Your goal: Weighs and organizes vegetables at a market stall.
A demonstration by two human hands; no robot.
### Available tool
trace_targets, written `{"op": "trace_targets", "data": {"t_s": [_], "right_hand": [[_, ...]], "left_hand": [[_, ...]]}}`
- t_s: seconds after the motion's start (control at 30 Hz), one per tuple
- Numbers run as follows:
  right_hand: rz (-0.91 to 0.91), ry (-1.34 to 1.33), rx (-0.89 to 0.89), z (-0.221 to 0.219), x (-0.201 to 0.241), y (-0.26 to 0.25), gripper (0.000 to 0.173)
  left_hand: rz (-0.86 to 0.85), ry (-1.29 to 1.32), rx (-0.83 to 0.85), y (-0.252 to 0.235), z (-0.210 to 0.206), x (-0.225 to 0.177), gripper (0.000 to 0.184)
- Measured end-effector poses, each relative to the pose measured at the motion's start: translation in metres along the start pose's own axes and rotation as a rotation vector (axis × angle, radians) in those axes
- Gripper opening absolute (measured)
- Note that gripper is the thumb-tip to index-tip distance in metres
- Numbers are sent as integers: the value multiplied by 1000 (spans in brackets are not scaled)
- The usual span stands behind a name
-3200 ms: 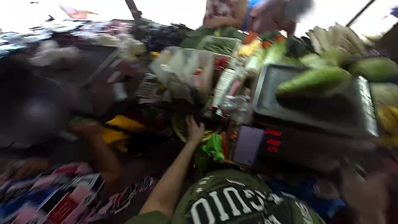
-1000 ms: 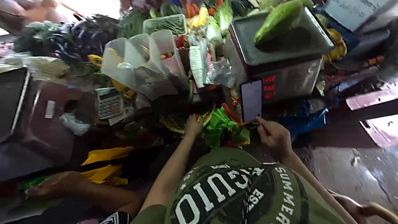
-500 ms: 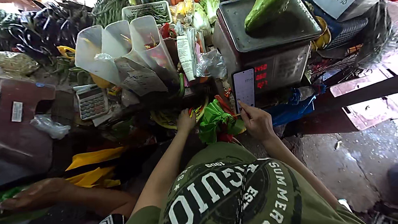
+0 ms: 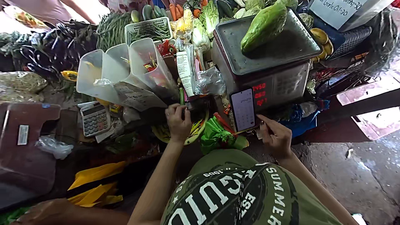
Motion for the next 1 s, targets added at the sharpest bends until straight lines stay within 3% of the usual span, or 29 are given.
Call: {"op": "trace_targets", "data": {"t_s": [0.1, 0.17, 0.27, 0.37, 0.5, 0.63, 0.8, 0.9, 1.0], "right_hand": [[41, 12, -70, 10, 4, -27, 36], [88, 26, -120, 13, 7, -50, 36], [149, 41, -175, 20, 12, -80, 39], [206, 24, -206, 23, 13, -102, 40], [184, 60, -177, 20, 4, -130, 39], [188, 188, -44, 13, -6, -180, 46], [366, 334, 105, -9, -20, -253, 54], [389, 375, 335, -34, -30, -291, 83], [263, 480, 646, -65, -34, -311, 88]], "left_hand": [[-219, 40, -195, -74, 43, -42, 31], [-258, 37, -282, -134, 68, -52, 32], [-43, 58, -253, -225, 89, -46, 49], [224, 138, -190, -305, 80, -22, 66], [259, 69, -57, -378, 38, -2, 81], [256, -162, 84, -431, -3, 15, 74], [275, -254, 151, -462, -32, 53, 56], [290, -250, 175, -465, -35, 60, 47], [331, -247, 175, -456, -30, 54, 49]]}}
Point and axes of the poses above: each hand's wrist, its own y-axis away from the middle knuckle, its own z-axis out of the back of the hand, x = y × z, the point moved 5 cm from there along -y, towards the middle knuckle, and after that the axes turned 10 degrees about -x, right-handed, at the moved point
